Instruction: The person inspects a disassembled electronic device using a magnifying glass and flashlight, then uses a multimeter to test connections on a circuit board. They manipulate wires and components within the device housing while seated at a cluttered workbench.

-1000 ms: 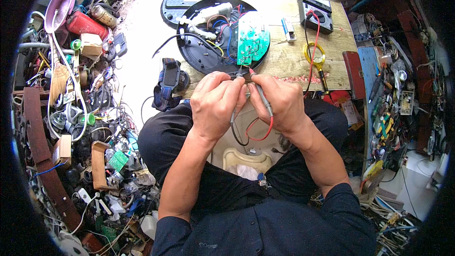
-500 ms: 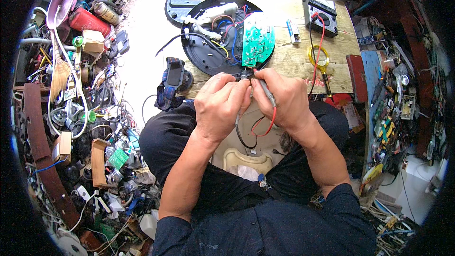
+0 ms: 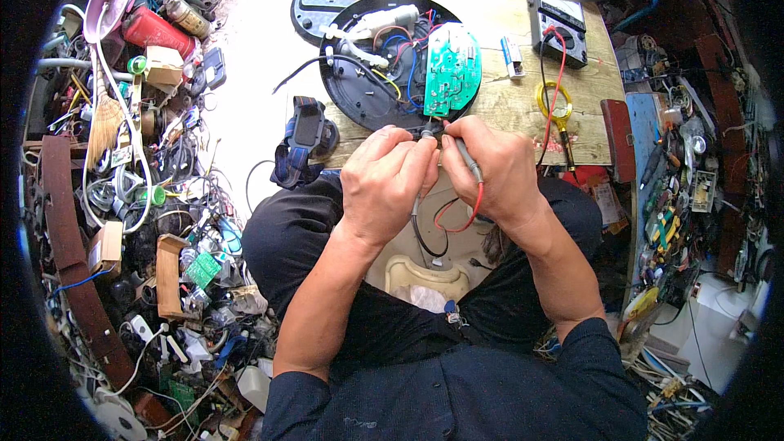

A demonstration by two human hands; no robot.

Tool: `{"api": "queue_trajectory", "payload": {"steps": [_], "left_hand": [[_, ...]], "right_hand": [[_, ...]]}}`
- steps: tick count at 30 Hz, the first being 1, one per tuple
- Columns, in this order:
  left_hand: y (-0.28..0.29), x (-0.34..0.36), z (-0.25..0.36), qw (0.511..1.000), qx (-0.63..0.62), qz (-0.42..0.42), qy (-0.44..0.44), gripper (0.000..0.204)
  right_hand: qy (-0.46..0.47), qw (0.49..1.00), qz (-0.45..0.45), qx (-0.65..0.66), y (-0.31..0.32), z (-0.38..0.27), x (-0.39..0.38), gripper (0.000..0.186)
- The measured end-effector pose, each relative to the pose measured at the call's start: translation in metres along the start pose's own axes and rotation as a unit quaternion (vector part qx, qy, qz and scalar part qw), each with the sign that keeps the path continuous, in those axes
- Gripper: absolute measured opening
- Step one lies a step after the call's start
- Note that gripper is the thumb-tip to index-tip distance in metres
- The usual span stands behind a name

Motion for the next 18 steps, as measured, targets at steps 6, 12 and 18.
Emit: {"api": "queue_trajectory", "payload": {"steps": [6, 12, 18], "left_hand": [[0.0006, 0.0033, 0.0025, 1.000, 0.005, -0.004, 0.010, 0.015], [0.0019, 0.0056, 0.0049, 1.000, 0.001, 0.002, 0.005, 0.015], [0.0016, 0.0058, 0.0061, 1.000, -0.001, 0.004, -0.001, 0.017]], "right_hand": [[0.021, 0.999, 0.034, -0.010, -0.0008, 0.0011, -0.0001, 0.015], [0.014, 1.000, 0.023, 0.000, -0.0008, -0.0002, 0.0002, 0.018], [0.007, 1.000, 0.017, 0.016, -0.0013, 0.0006, -0.0013, 0.019]]}}
Point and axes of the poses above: each hand's wrist, its own x-axis towards the middle knuckle, its own y-axis out of the back of the hand, z = x × y, the point moved 7 cm from there along x, towards the middle knuckle, and after that the axes turned 3 degrees about -x, right-handed, at the moved point
